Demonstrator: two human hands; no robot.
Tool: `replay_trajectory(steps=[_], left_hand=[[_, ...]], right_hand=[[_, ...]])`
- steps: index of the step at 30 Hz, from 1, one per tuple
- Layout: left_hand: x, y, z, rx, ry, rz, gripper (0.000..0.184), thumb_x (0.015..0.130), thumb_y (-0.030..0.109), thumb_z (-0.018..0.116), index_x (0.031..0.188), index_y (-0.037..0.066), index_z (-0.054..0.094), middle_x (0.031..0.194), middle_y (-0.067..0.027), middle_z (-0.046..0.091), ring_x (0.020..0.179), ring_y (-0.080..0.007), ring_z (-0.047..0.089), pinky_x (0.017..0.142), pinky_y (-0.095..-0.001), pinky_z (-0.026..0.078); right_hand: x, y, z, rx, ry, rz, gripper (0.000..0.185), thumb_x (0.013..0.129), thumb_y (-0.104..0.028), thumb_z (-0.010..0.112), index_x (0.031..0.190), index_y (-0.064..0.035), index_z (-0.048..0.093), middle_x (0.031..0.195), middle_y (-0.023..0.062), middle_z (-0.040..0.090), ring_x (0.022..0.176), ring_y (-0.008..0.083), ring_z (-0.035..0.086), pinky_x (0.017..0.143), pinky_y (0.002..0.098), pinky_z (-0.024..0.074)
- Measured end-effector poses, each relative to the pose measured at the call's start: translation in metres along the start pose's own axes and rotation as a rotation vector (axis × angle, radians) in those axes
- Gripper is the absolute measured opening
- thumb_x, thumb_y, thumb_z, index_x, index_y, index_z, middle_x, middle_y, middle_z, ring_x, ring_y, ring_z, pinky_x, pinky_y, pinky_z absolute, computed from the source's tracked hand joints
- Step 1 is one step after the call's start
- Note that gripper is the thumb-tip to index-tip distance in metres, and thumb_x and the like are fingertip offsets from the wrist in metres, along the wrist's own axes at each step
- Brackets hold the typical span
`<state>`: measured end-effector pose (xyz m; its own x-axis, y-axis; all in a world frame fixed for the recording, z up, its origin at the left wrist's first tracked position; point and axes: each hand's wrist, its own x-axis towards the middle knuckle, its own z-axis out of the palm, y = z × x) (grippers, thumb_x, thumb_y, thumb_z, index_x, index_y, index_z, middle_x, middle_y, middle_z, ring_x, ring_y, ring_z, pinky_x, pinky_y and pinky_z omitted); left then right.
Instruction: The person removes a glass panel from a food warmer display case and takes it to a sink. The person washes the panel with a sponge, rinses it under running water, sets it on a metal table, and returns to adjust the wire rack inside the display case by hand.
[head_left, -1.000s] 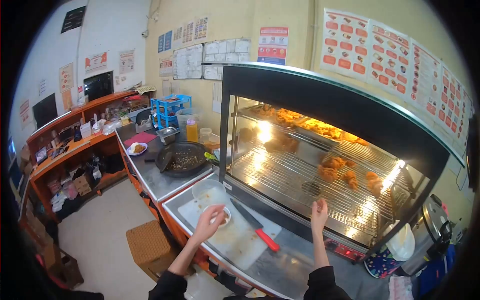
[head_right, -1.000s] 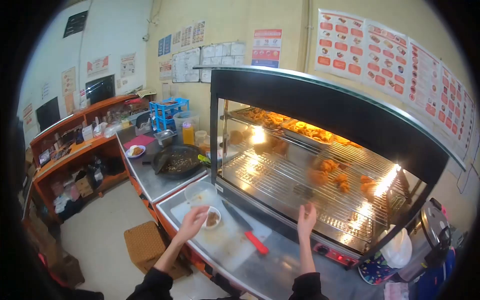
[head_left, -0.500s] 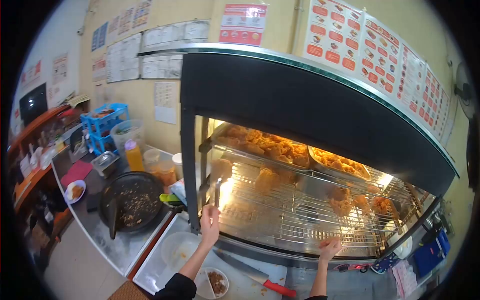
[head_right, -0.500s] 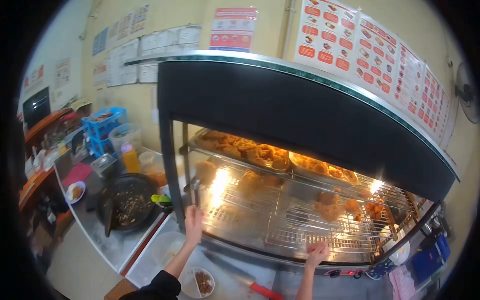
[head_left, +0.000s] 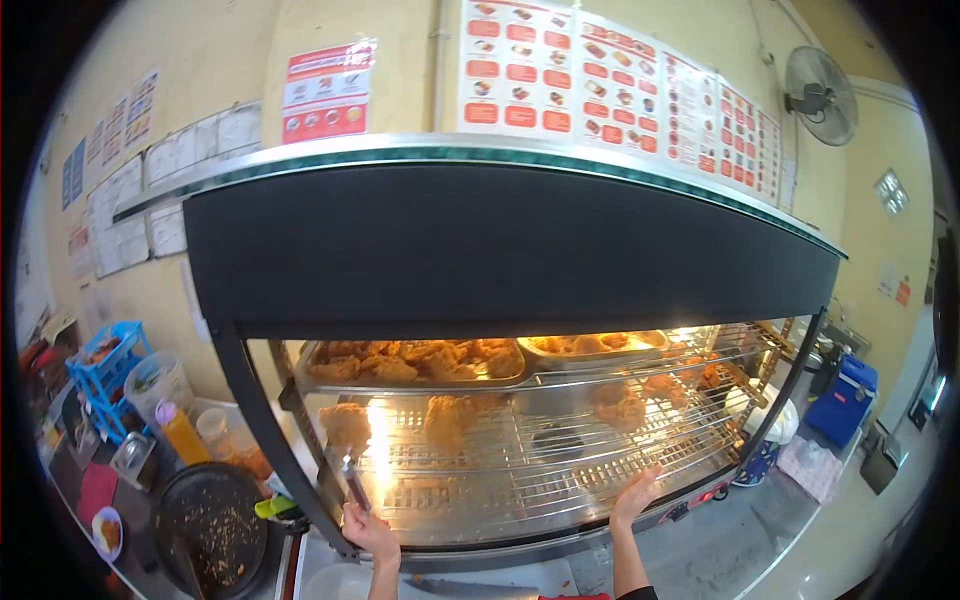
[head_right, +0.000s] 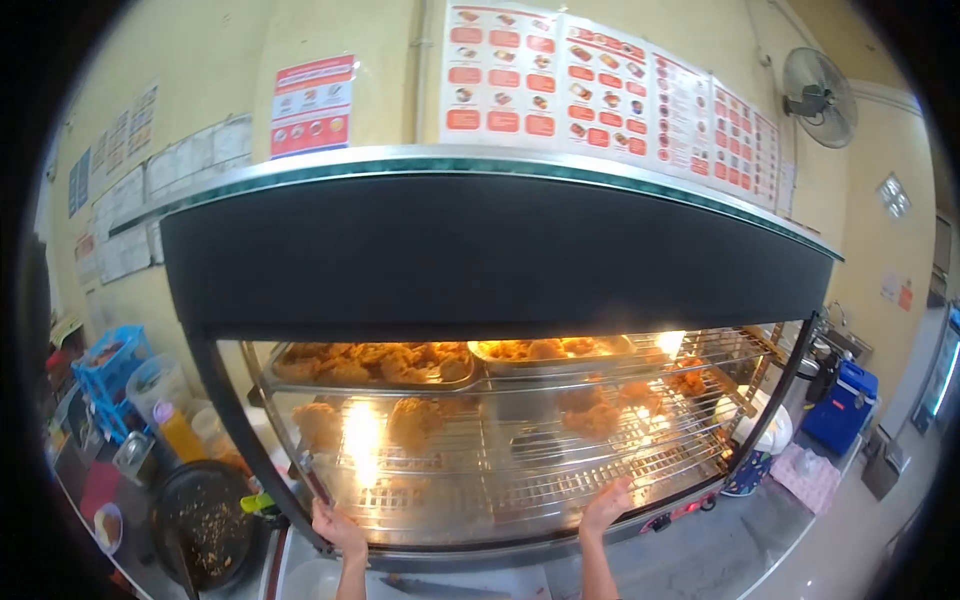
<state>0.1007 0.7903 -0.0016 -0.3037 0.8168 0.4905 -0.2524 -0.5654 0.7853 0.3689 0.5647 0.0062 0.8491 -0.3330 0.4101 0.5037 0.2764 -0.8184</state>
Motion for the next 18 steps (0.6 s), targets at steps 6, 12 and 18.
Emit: replay_trajectory(steps=[6, 12, 18], left_hand=[[0.001, 0.008, 0.004, -0.009, -0.011, -0.029, 0.027, 0.093, 0.023, 0.032, 0.073, 0.007, 0.04, 0.049, 0.0053, 0.03, 0.035, -0.0016, 0.029, 0.031, -0.0186, 0.021], [-0.006, 0.009, 0.003, -0.037, 0.046, -0.136, 0.03, 0.093, 0.025, 0.032, 0.07, 0.009, 0.039, 0.049, 0.0063, 0.028, 0.035, -0.0008, 0.026, 0.031, -0.0179, 0.019], [-0.024, 0.044, -0.002, 0.013, -0.015, -0.128, 0.033, 0.093, 0.023, 0.034, 0.063, 0.009, 0.029, 0.052, 0.0048, 0.028, 0.037, -0.001, 0.027, 0.031, -0.0167, 0.021]], right_hand=[[0.003, -0.003, 0.002, -0.049, 0.042, 0.049, 0.047, 0.091, -0.04, 0.031, 0.052, -0.0154, 0.021, 0.045, -0.0066, 0.021, 0.039, 0.0052, 0.021, 0.037, 0.0253, 0.0148], [0.006, -0.036, 0.007, 0.011, 0.06, 0.017, 0.048, 0.091, -0.042, 0.032, 0.052, -0.0146, 0.021, 0.047, -0.0064, 0.019, 0.043, 0.0056, 0.02, 0.04, 0.0257, 0.015], [0.01, -0.013, -0.037, -0.176, 0.021, 0.034, 0.052, 0.091, -0.043, 0.03, 0.05, -0.0137, 0.019, 0.043, -0.0056, 0.021, 0.04, 0.0053, 0.019, 0.038, 0.0258, 0.0143]])
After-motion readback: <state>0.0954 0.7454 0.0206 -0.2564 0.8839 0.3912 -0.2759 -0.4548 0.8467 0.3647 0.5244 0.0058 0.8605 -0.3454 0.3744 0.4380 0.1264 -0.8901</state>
